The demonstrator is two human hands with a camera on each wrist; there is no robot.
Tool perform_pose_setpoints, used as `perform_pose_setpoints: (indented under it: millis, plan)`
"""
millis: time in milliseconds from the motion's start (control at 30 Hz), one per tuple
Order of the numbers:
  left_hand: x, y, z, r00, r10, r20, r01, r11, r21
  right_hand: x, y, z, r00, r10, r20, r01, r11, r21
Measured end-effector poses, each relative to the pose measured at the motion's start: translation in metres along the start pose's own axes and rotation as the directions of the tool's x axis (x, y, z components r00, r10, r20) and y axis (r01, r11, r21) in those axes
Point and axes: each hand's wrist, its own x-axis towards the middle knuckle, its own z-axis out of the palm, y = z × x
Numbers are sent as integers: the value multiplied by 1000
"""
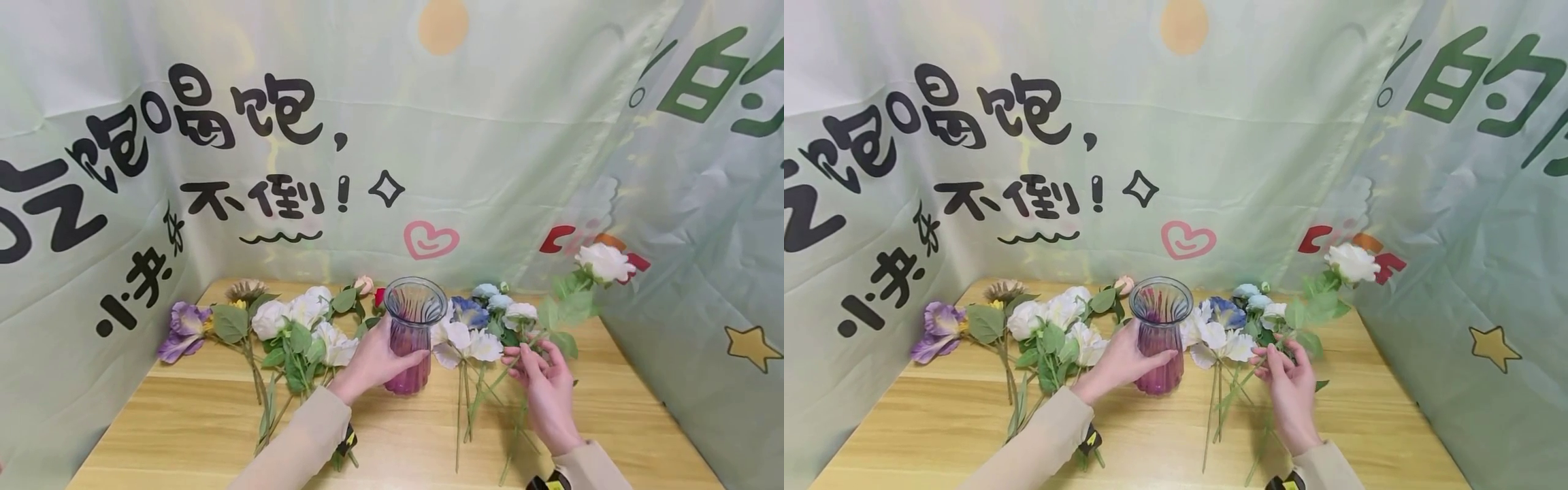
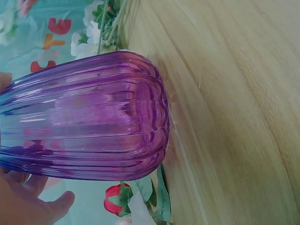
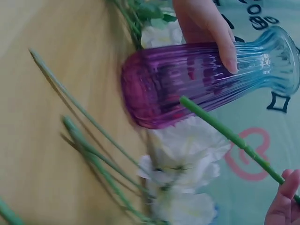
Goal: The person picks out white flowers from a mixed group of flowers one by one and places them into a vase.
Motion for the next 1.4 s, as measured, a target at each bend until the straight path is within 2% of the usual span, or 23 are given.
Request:
perform_pose_setpoints:
  millis: [133, 233, 367, 467, 567, 700, 800, 1033, 1200, 1300, 1400]
  plan:
    - [-1, -2, -2, 1000, -7, -5, 7, 1000, 16, 7, -11, 15, 992, -120, 38, 123, 989, -87]
    - [-3, -3, -2, 1000, 0, -12, 0, 1000, 19, 15, -19, 26, 978, -200, 64, 205, 975, -88]
    - [-5, -3, -1, 1000, 10, -10, -10, 1000, 15, 25, -30, 40, 949, -309, 59, 313, 946, -83]
    - [-8, -3, 0, 1000, 9, -7, -9, 1000, 12, 30, -38, 52, 921, -385, 66, 389, 918, -72]
    - [-9, -4, 1, 1000, 9, -15, -9, 1000, 8, 34, -48, 64, 892, -443, 95, 446, 895, -13]
    - [-8, -6, 2, 999, 24, -30, -23, 1000, 10, 41, -63, 82, 841, -527, 121, 520, 850, 85]
    - [-5, -6, 3, 999, 39, -31, -39, 999, 14, 47, -78, 93, 808, -580, 100, 566, 812, 141]
    - [-1, -3, 4, 999, 46, -18, -45, 999, 22, 55, -106, 114, 764, -644, 43, 626, 755, 197]
    - [-2, -2, 4, 999, 37, -20, -36, 999, 24, 60, -113, 128, 724, -689, 35, 663, 708, 243]
    - [-1, -2, 3, 999, 39, -25, -38, 999, 26, 63, -109, 134, 716, -693, 78, 665, 712, 225]
    - [1, -2, 2, 999, 45, -31, -44, 999, 29, 63, -99, 138, 734, -666, 135, 645, 745, 173]
